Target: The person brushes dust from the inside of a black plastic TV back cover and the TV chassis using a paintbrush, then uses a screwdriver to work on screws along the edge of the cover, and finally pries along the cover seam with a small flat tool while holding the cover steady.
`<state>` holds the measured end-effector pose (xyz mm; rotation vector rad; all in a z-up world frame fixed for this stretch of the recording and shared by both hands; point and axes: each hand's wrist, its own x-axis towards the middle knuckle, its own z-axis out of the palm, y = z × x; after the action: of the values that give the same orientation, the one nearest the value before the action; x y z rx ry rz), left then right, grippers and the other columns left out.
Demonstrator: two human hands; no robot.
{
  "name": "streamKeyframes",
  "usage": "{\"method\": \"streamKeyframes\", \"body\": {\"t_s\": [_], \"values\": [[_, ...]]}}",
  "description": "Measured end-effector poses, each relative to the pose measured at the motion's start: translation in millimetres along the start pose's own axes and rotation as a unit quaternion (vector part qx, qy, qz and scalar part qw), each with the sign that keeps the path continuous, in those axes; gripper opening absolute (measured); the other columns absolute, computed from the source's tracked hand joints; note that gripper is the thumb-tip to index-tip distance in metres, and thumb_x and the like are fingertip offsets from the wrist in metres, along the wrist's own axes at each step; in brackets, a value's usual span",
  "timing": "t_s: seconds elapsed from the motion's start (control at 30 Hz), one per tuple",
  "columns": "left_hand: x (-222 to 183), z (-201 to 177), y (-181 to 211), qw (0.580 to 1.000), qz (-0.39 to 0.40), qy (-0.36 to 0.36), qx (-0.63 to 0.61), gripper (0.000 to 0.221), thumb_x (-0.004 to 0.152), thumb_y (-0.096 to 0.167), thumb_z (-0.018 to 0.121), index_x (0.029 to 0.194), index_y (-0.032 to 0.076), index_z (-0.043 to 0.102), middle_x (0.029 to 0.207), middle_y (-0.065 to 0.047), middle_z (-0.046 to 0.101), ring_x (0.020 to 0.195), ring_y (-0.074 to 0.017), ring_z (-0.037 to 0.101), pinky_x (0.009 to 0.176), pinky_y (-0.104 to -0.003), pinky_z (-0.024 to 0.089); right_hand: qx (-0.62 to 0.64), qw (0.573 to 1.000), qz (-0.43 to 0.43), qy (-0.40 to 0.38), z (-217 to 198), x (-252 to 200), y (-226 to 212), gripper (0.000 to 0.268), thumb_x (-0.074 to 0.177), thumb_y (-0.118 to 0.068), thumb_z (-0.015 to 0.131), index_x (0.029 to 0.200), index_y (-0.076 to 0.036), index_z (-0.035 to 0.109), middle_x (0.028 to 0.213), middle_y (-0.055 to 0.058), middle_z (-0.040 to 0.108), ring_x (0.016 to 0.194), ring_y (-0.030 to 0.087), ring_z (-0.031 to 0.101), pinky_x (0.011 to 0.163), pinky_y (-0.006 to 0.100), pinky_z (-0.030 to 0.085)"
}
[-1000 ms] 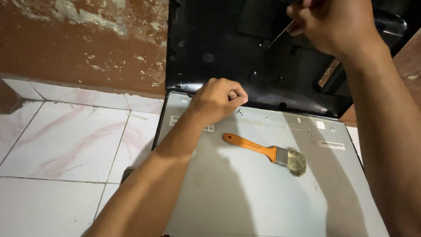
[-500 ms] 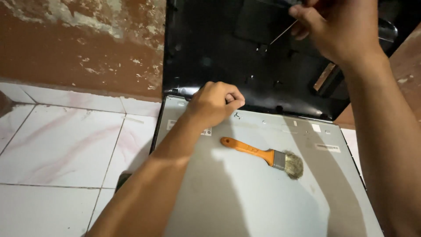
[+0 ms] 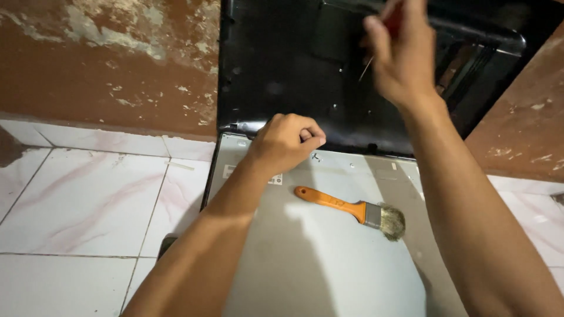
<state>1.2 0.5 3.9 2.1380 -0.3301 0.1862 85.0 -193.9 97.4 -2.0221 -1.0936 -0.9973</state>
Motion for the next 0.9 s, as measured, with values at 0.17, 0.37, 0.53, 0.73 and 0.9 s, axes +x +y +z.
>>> {"method": "streamKeyframes", "body": {"t_s": [0.17, 0.37, 0.53, 0.73, 0.9], "values": [[-0.4, -4.4, 3.6, 1.0, 0.002, 0.007, -0.011, 0.017, 0.082, 0.023, 0.068, 0.091, 0.017, 0.081, 0.079, 0.003, 0.078, 0.061, -0.0154, 0.068, 0.061, -0.03, 0.054, 0.075, 0.997, 0.034, 0.004, 5.9, 8.6, 15.7, 0.02, 0.118, 0.005, 0.056, 0.117, -0.004, 0.038, 0.094, 0.013, 0.055, 0.073, 0.02, 0.061, 0.058, 0.029, 0.05], [-0.3, -4.0, 5.8, 0.999, -0.033, -0.027, 0.006, 0.018, 0.085, 0.024, 0.066, 0.094, 0.021, 0.081, 0.085, 0.003, 0.079, 0.068, -0.016, 0.07, 0.067, -0.032, 0.056, 0.423, 0.887, 0.155, 0.103, 16.0, 22.4, 19.2, 0.004, 0.111, -0.016, 0.061, 0.108, -0.014, 0.062, 0.078, 0.002, 0.05, 0.068, 0.013, 0.043, 0.073, 0.033, 0.046], [1.3, -2.8, 4.3, 1.0, -0.016, -0.016, 0.005, 0.014, 0.085, 0.021, 0.069, 0.092, 0.019, 0.081, 0.077, 0.005, 0.078, 0.062, -0.0137, 0.067, 0.062, -0.03, 0.054, 0.505, 0.815, 0.266, 0.096, 18.8, 35.6, 23.8, 0.034, 0.094, -0.045, 0.044, 0.075, -0.018, 0.041, 0.058, -0.002, 0.029, 0.05, 0.011, 0.025, 0.049, 0.028, 0.02], [4.1, 1.3, -0.2, 1.0, 0.001, -0.006, 0.027, 0.012, 0.085, 0.022, 0.071, 0.093, 0.021, 0.081, 0.086, 0.002, 0.08, 0.069, -0.0152, 0.074, 0.066, -0.031, 0.059, 0.491, 0.824, 0.265, 0.101, 13.0, 35.5, 23.8, 0.035, 0.096, -0.043, 0.039, 0.069, -0.021, 0.035, 0.052, -0.003, 0.02, 0.042, 0.01, 0.012, 0.043, 0.03, 0.012], [6.6, 6.2, -7.1, 0.998, 0.049, 0.031, 0.026, 0.01, 0.083, 0.019, 0.073, 0.089, 0.021, 0.081, 0.079, 0.003, 0.08, 0.06, -0.0158, 0.071, 0.059, -0.031, 0.057, 0.471, 0.817, 0.305, 0.134, 20.4, 32.9, 46.8, 0.034, 0.093, -0.044, 0.039, 0.069, -0.019, 0.037, 0.051, 0.0, 0.027, 0.042, 0.013, 0.023, 0.043, 0.032, 0.02]]}}
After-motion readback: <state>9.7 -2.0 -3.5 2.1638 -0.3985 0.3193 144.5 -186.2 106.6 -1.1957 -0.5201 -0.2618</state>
